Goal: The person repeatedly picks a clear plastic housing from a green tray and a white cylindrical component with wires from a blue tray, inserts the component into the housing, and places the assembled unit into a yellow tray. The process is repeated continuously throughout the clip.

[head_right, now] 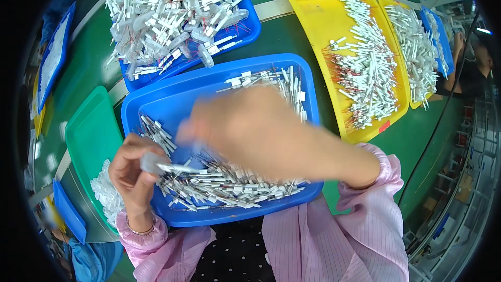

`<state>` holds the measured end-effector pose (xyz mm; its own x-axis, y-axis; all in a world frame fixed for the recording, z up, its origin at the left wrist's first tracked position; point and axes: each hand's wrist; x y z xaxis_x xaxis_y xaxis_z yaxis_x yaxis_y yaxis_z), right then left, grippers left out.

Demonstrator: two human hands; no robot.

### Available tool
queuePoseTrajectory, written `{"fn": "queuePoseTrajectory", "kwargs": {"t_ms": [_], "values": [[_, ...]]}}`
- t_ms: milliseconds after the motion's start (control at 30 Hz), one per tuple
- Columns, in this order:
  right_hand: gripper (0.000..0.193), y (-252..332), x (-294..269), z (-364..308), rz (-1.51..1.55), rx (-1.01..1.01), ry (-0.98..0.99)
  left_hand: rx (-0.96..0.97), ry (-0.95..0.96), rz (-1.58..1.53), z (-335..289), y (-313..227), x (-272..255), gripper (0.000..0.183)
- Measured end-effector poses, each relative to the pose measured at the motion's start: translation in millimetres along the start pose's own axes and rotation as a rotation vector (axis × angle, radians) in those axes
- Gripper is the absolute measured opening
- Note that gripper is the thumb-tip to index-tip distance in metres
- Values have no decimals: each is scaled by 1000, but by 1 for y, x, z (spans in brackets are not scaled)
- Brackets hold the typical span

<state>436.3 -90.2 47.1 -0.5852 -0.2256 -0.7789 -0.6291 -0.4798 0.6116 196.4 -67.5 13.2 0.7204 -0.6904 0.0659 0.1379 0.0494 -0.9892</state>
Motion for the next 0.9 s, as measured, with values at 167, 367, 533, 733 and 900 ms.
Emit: {"fn": "queuePoseTrajectory", "kwargs": {"t_ms": [167,367,533,733,900], "values": [[16,-52,2,14,-350,284,-208,-27,-17,-64,2,-2,-4,27],[22,-58,18,34,-278,423,-248,-61,36,-91,5,-1,-4,27],[16,-36,-25,28,242,553,-255,-58,17,-110,0,-1,-8,28],[19,-39,-45,77,-68,114,-659,-67,38,-110,1,0,-7,27],[17,-61,-28,122,-422,100,-496,-85,0,-128,0,0,-6,27]]}}
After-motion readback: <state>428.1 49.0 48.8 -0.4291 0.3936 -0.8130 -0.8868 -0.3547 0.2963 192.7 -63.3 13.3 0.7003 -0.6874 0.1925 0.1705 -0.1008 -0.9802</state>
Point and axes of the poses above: each hand's wrist, its own z-axis towards the middle knuckle, its own x-axis out of the palm, y = z × x, and after that the axes turned 12 degrees about y, right-handed
